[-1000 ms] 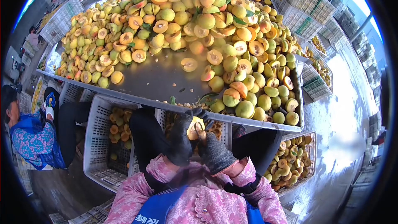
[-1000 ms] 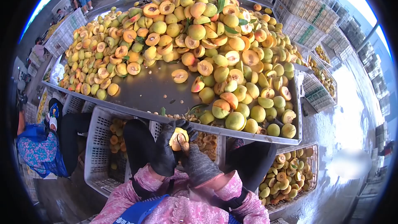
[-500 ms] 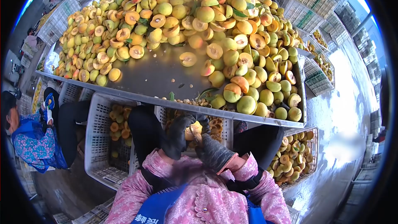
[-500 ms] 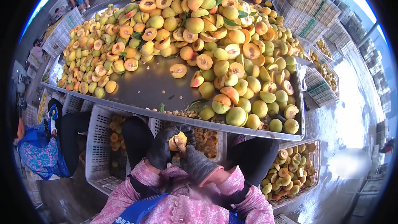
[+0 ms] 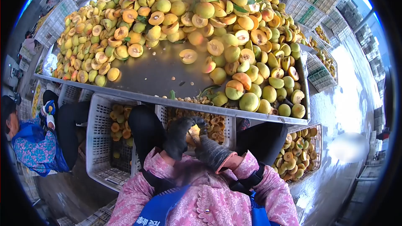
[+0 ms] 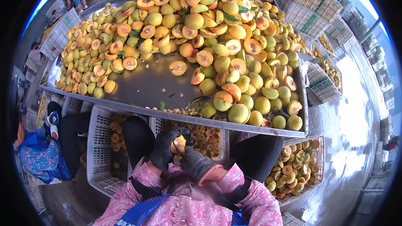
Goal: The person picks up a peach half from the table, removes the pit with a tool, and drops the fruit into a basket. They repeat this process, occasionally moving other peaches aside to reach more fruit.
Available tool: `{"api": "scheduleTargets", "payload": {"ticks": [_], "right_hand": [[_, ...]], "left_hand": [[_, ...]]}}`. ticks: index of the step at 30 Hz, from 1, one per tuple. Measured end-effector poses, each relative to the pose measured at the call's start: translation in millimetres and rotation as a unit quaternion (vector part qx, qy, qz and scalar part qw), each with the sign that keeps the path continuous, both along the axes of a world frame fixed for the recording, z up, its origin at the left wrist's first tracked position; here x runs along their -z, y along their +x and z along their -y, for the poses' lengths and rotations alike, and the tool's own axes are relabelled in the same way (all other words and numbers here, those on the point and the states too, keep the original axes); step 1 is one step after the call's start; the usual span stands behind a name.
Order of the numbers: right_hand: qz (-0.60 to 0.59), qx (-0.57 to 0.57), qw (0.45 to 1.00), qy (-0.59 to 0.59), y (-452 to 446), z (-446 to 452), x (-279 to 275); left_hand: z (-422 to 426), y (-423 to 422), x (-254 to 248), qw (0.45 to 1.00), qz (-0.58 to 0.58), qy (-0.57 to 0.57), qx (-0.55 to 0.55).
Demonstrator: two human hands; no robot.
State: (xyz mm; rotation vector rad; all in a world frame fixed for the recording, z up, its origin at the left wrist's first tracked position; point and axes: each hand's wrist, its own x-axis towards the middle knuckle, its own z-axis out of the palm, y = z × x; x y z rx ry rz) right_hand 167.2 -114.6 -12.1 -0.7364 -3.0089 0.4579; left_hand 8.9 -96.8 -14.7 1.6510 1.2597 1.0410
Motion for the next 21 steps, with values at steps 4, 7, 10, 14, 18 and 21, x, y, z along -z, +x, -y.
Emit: {"api": "scheduleTargets", "payload": {"ticks": [4, 7, 10, 14, 18, 21], "right_hand": [[-0.060, 0.200, 0.938, -0.276, -6, -1, -11], [-0.186, 0.233, 0.850, -0.435, -11, 7, 36], [-0.157, 0.240, 0.855, -0.431, -6, -1, 12], [-0.107, 0.250, 0.898, -0.347, -4, -3, 33], [-0.048, 0.350, 0.858, -0.373, -14, -5, 24], [-0.078, 0.378, 0.846, -0.369, -21, -1, 36]], "left_hand": [[-2, -2, 6, 0.998, -0.041, 0.037, 0.005], [-2, 0, -9, 0.997, -0.035, 0.064, 0.013], [3, -3, 36, 0.999, 0.003, -0.046, -0.007], [5, -2, 50, 0.995, 0.057, -0.082, -0.022], [8, 6, 43, 0.990, 0.079, -0.100, -0.067], [8, 3, 55, 0.994, -0.001, -0.067, -0.089]]}}
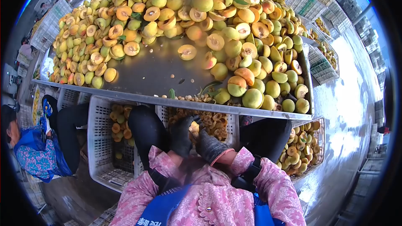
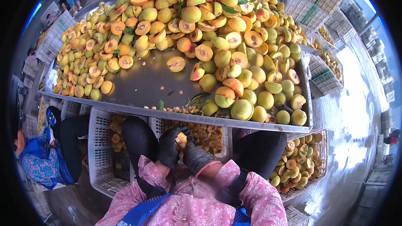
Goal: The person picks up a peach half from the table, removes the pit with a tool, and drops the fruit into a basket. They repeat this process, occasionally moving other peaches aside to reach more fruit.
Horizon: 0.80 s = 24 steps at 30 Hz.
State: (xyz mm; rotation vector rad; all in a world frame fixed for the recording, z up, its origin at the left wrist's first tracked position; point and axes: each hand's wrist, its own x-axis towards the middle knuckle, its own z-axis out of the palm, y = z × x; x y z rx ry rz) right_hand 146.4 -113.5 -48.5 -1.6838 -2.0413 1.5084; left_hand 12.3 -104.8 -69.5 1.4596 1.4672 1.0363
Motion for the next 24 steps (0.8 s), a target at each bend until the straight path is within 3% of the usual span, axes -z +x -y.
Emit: {"api": "scheduleTargets", "payload": {"ticks": [1, 4, 10, 12, 19, 22, 24], "right_hand": [[-0.036, -0.005, 0.999, 0.031, -1, 5, 28], [-0.053, -0.063, 0.995, 0.055, -5, -2, 19], [-0.043, -0.089, 0.994, 0.051, -5, -4, 27], [-0.049, -0.096, 0.993, 0.040, -6, -3, 37], [-0.064, -0.160, 0.982, 0.073, -6, -10, 24], [-0.111, -0.155, 0.976, 0.104, -6, -10, 36], [-0.135, -0.142, 0.975, 0.108, -3, -6, 44]], "left_hand": [[-1, -2, 4, 0.999, -0.031, 0.008, -0.002], [-6, 4, -8, 0.997, 0.061, -0.044, -0.034], [-3, 0, -5, 0.996, -0.080, 0.030, -0.003], [-5, 2, -3, 0.997, 0.038, -0.041, -0.052], [-7, 4, -5, 0.980, 0.126, -0.114, -0.107], [-11, 2, 15, 0.894, 0.352, -0.224, -0.165], [-9, 4, 12, 0.882, 0.375, -0.226, -0.171]]}}
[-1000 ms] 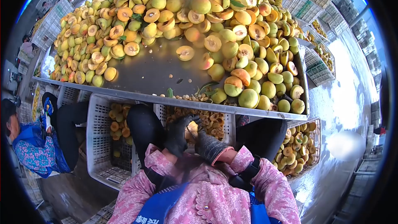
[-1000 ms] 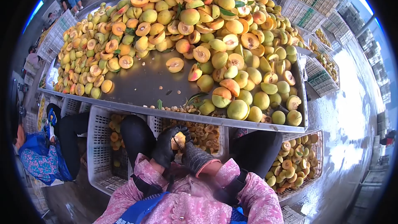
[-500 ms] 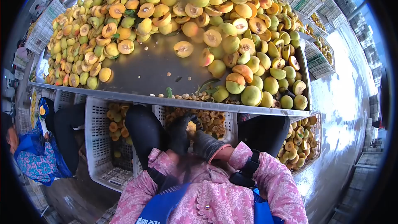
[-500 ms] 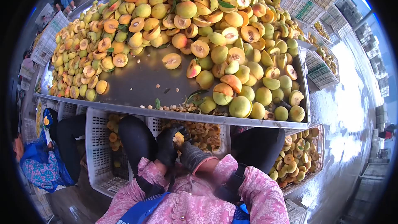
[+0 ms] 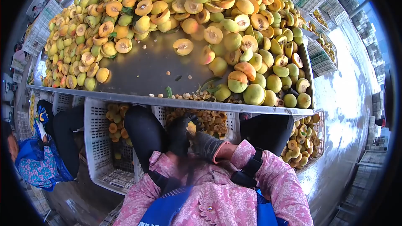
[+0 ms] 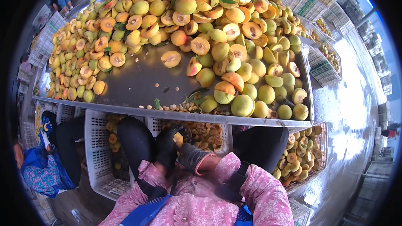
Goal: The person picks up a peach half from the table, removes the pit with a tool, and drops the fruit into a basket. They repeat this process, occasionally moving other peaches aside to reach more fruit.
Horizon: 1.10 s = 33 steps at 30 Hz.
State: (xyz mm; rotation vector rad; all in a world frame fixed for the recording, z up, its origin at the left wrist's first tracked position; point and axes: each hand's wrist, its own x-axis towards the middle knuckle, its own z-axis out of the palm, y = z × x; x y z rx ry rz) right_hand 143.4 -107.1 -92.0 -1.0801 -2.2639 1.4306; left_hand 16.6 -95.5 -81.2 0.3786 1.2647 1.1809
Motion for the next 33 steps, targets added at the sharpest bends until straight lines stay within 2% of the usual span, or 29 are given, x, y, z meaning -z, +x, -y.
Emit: {"api": "scheduleTargets", "payload": {"ticks": [2, 5, 8, 10, 12, 13, 16, 19, 23, 26, 28, 30, 32, 33], "right_hand": [[-0.025, 0.018, 0.999, -0.012, 1, 1, -12], [0.071, 0.029, 0.997, -0.016, -3, -2, -33], [0.128, -0.018, 0.989, -0.070, -11, -11, -42], [0.088, -0.054, 0.994, -0.028, -10, -8, -23], [0.077, -0.058, 0.995, -0.010, -5, -4, -14], [0.085, -0.043, 0.995, -0.014, -4, -5, -30], [0.106, -0.026, 0.992, -0.061, -3, -9, -35], [0.107, -0.006, 0.989, -0.106, -6, -3, -24], [0.106, 0.054, 0.982, -0.146, -9, 2, -27], [0.114, 0.008, 0.989, -0.095, -6, -3, -38], [0.051, -0.007, 0.996, -0.074, -1, 12, 10], [0.025, 0.002, 0.997, -0.075, 3, 14, 14], [0.035, 0.036, 0.994, -0.102, 4, 11, -20], [0.061, -0.010, 0.998, -0.021, 3, 12, -16]], "left_hand": [[2, 1, -2, 1.000, 0.001, 0.002, -0.005], [2, 1, -1, 0.999, -0.028, 0.020, -0.012], [-1, 1, 0, 0.999, -0.033, 0.016, -0.021], [-2, -3, -3, 1.000, -0.003, -0.022, 0.005], [0, -1, -21, 0.992, -0.110, 0.047, 0.046], [0, 0, -30, 0.981, -0.162, 0.082, 0.066], [5, -4, -17, 0.940, -0.284, 0.152, 0.108], [1, 4, -15, 0.998, -0.054, 0.036, -0.027], [3, -3, -9, 0.990, -0.115, 0.076, 0.020], [4, -3, -17, 0.968, -0.204, 0.127, 0.076], [3, 3, -30, 0.949, -0.262, 0.159, 0.077], [5, 0, -35, 0.956, -0.231, 0.149, 0.106], [6, -1, -33, 0.974, -0.163, 0.119, 0.101], [5, -1, -29, 0.986, -0.110, 0.093, 0.081]]}}
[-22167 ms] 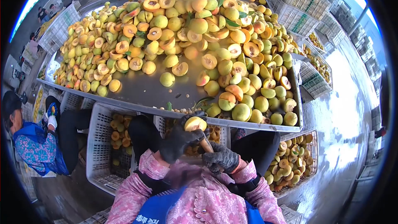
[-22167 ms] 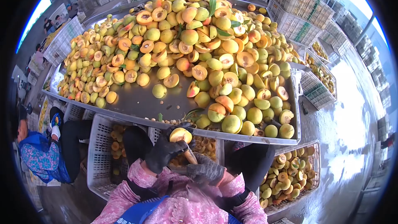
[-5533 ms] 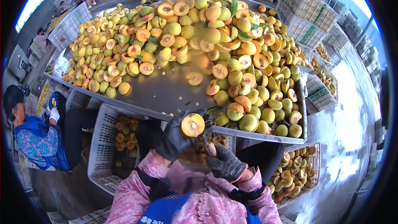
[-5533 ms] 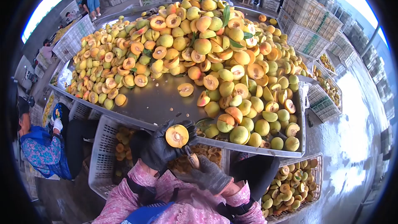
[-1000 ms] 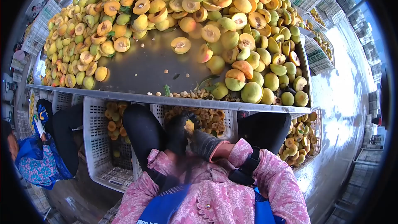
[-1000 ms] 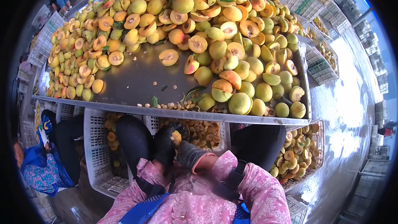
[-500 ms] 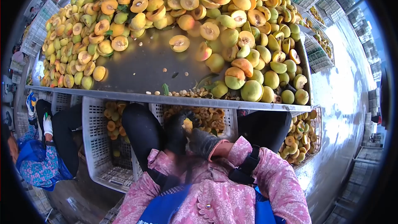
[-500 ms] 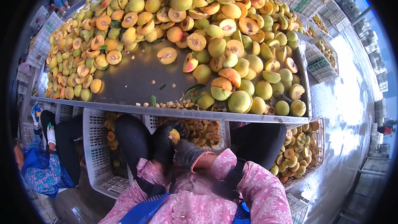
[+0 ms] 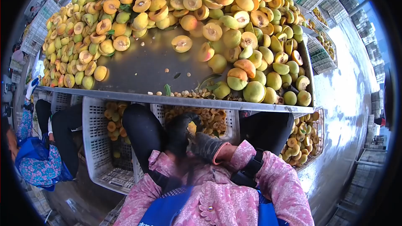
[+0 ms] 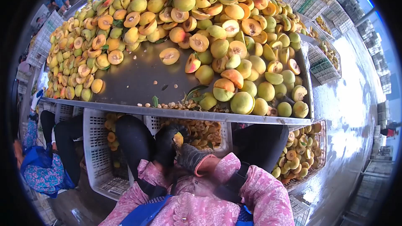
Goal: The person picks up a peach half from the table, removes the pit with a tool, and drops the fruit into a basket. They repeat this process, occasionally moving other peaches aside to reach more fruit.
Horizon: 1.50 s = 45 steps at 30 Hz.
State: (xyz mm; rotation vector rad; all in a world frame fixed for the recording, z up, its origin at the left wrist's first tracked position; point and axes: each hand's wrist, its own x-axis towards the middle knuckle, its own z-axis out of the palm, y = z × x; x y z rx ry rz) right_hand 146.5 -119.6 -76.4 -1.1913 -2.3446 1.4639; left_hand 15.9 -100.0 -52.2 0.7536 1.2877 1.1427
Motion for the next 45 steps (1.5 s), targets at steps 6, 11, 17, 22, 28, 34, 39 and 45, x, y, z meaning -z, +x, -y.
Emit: {"api": "scheduleTargets", "payload": {"ticks": [6, 11, 17, 22, 28, 34, 39, 45], "right_hand": [[-0.044, -0.071, 0.990, 0.111, -2, -1, 17], [-0.012, -0.077, 0.984, 0.157, 0, 2, 26], [0.029, -0.257, 0.947, 0.189, 5, -18, 12], [-0.029, -0.079, 0.978, 0.192, 1, -2, 30], [-0.040, -0.230, 0.951, 0.204, 3, -15, 11], [-0.047, -0.208, 0.958, 0.194, 7, -27, -6], [-0.118, -0.125, 0.984, 0.046, 4, -24, 3], [-0.087, -0.172, 0.971, 0.143, 10, -26, -22]], "left_hand": [[-2, 3, -2, 0.999, -0.047, 0.018, 0.016], [-8, 3, 14, 0.997, -0.066, -0.007, 0.036], [-12, 2, 19, 0.995, -0.077, -0.050, 0.042], [-17, -5, 40, 0.933, -0.316, 0.079, 0.154], [-10, -7, 22, 0.931, -0.285, 0.175, 0.149], [-7, 3, 43, 0.994, 0.102, -0.015, -0.037], [-11, -4, 61, 0.973, 0.194, -0.087, -0.091], [-11, -6, 30, 0.962, 0.256, -0.093, -0.010]]}}
